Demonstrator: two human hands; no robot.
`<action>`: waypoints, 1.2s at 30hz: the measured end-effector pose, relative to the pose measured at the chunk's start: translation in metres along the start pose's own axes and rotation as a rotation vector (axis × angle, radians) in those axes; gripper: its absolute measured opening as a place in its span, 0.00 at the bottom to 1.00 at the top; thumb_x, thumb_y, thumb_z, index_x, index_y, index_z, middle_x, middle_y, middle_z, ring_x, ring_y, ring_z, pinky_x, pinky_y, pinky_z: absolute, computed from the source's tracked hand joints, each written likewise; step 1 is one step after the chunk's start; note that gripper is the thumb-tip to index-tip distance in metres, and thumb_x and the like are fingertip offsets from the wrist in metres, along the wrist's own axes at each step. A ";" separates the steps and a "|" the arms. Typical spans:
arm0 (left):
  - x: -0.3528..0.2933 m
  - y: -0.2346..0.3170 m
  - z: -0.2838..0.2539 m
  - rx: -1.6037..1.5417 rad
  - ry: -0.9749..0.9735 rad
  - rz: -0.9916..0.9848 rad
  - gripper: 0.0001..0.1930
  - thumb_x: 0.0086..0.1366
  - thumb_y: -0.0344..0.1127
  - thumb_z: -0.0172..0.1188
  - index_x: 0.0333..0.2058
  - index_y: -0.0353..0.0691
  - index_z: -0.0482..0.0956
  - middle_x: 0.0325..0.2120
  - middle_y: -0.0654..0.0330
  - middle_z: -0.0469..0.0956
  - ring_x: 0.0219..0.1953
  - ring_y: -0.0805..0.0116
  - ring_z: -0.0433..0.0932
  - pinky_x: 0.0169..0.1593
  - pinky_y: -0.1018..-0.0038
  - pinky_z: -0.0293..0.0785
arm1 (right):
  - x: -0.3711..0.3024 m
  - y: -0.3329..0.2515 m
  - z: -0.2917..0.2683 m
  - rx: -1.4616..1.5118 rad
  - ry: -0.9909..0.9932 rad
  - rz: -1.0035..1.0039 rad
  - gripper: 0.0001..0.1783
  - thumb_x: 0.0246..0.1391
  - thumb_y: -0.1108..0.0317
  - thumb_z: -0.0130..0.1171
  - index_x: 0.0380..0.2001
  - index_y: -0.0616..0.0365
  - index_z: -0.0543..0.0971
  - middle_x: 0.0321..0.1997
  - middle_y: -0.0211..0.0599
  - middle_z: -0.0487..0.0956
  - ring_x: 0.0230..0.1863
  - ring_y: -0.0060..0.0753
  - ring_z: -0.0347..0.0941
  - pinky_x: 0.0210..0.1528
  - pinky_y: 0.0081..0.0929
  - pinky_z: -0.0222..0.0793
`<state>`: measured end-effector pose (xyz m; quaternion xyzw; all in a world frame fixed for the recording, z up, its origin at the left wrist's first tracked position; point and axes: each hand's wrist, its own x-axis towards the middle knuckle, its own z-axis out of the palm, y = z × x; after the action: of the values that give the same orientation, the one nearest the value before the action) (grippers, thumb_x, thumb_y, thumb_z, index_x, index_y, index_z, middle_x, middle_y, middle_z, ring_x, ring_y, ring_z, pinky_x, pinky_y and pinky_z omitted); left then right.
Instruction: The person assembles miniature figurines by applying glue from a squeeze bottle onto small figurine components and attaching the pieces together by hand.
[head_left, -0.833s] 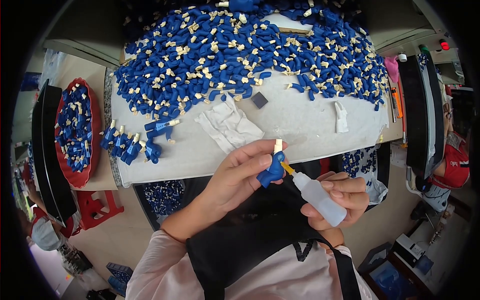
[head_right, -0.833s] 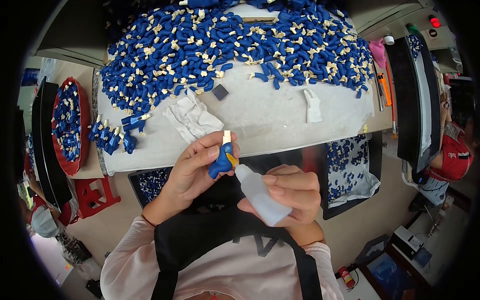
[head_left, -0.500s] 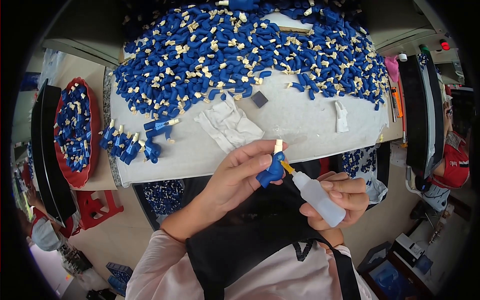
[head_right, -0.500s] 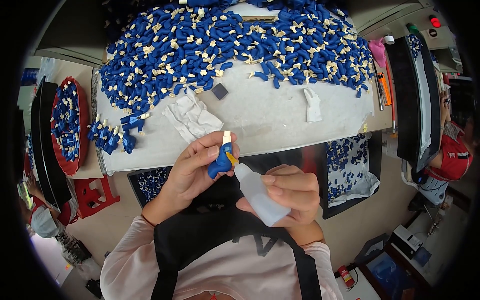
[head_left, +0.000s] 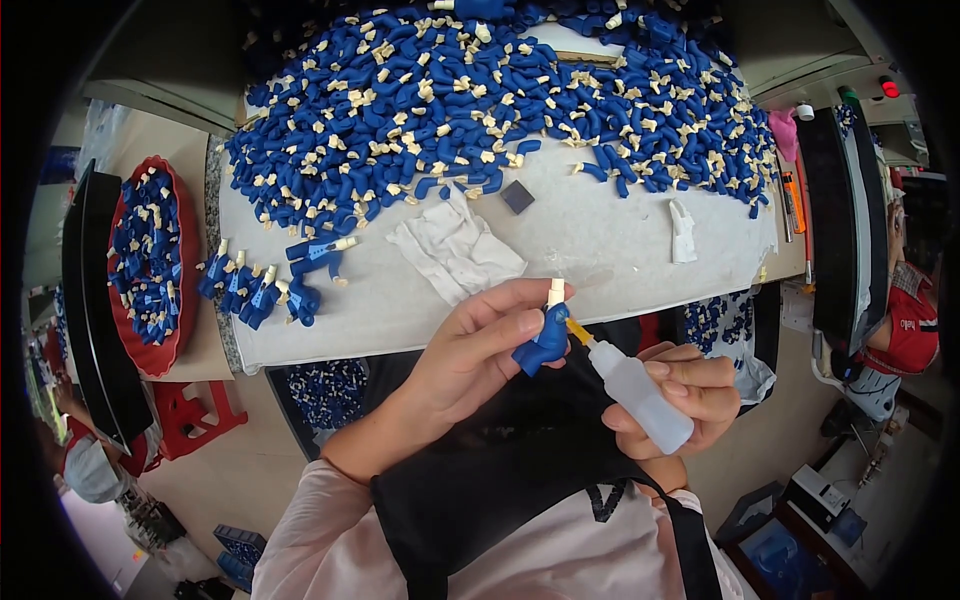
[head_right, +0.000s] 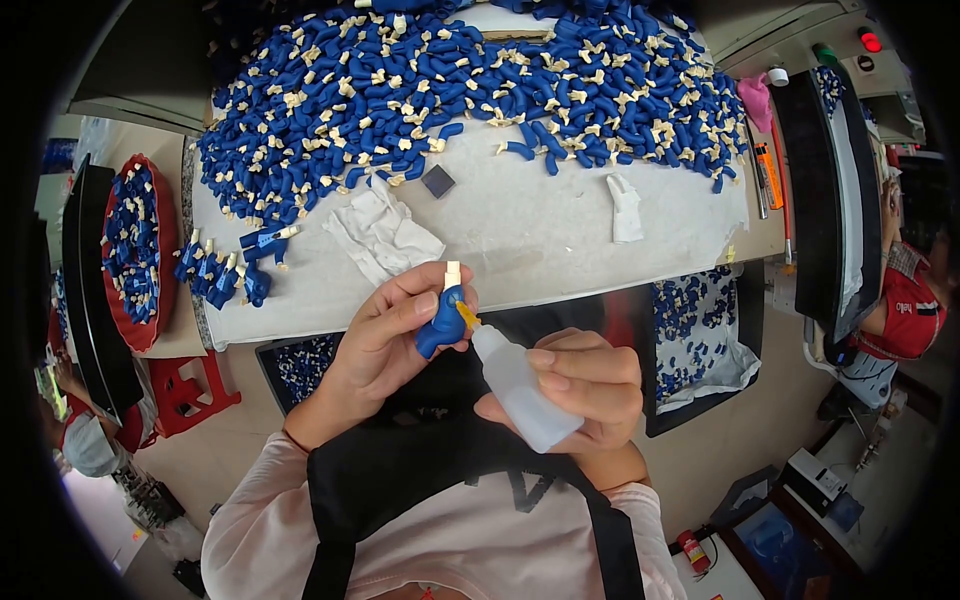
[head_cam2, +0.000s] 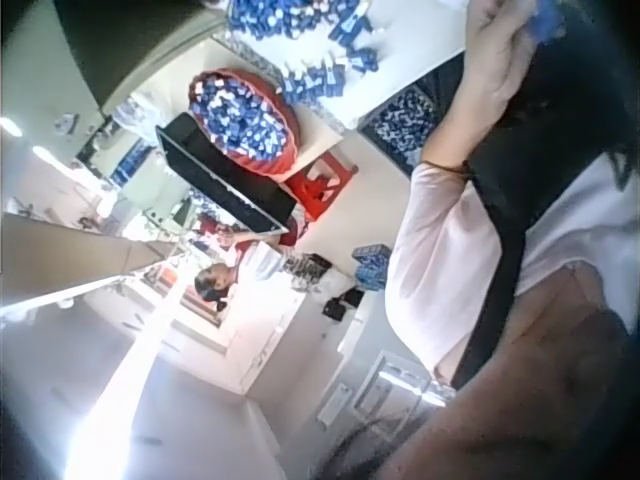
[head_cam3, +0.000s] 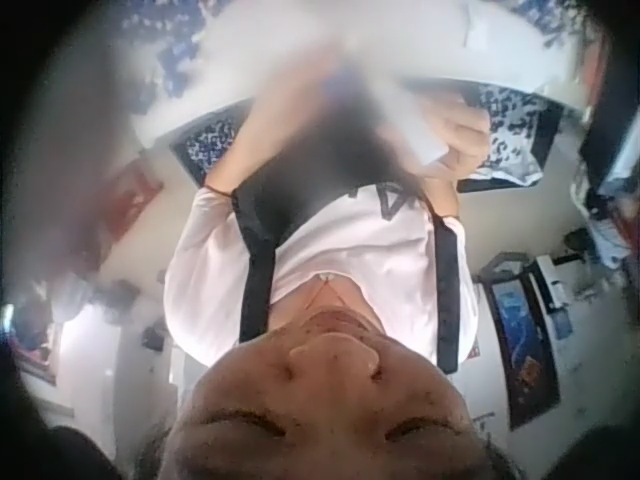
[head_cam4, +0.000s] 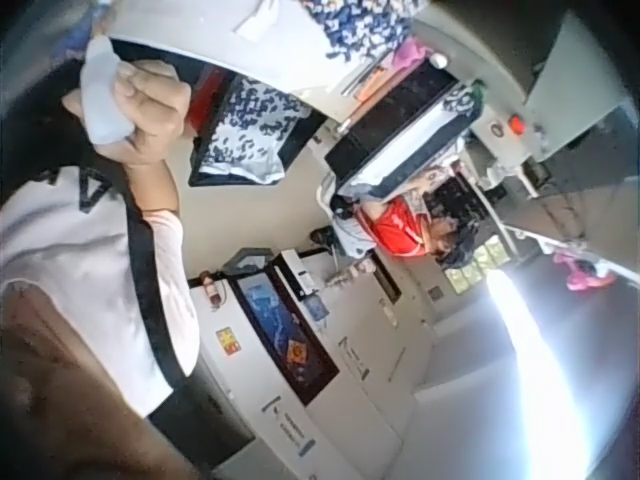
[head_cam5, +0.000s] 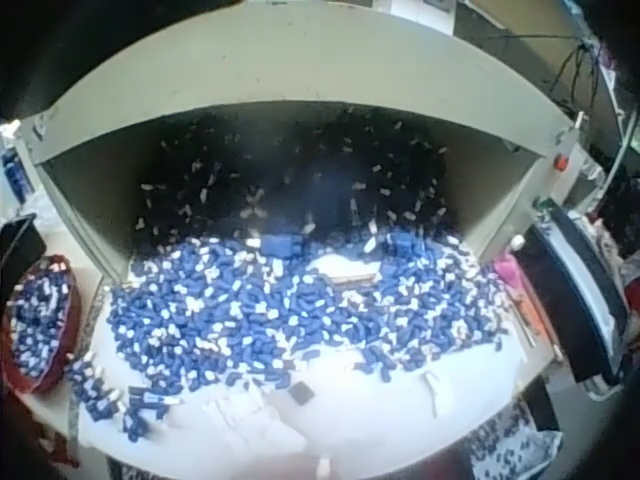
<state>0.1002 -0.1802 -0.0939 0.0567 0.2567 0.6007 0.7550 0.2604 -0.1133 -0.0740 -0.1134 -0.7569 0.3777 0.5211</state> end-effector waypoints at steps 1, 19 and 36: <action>0.000 0.000 0.000 0.007 0.002 0.001 0.15 0.58 0.32 0.49 0.44 0.34 0.66 0.31 0.61 0.72 0.33 0.76 0.72 0.40 0.78 0.69 | 0.000 0.001 0.000 -0.002 0.003 -0.010 0.27 0.28 0.75 0.67 0.34 0.63 0.63 0.30 0.40 0.65 0.20 0.26 0.66 0.20 0.17 0.68; -0.001 -0.002 0.006 0.215 0.147 0.194 0.16 0.56 0.33 0.52 0.43 0.36 0.66 0.34 0.57 0.70 0.35 0.72 0.70 0.41 0.77 0.67 | 0.000 0.000 0.000 -0.002 -0.030 -0.030 0.27 0.27 0.78 0.67 0.33 0.64 0.64 0.30 0.41 0.64 0.20 0.28 0.64 0.20 0.18 0.64; -0.002 0.002 0.004 0.147 0.041 0.122 0.15 0.57 0.29 0.50 0.44 0.34 0.65 0.36 0.61 0.71 0.37 0.78 0.69 0.42 0.82 0.64 | 0.004 -0.001 0.000 0.019 -0.021 0.008 0.27 0.26 0.76 0.68 0.31 0.64 0.64 0.28 0.40 0.65 0.19 0.26 0.65 0.18 0.17 0.66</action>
<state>0.1004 -0.1805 -0.0889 0.1153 0.3112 0.6263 0.7054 0.2586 -0.1117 -0.0703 -0.1076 -0.7584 0.3882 0.5125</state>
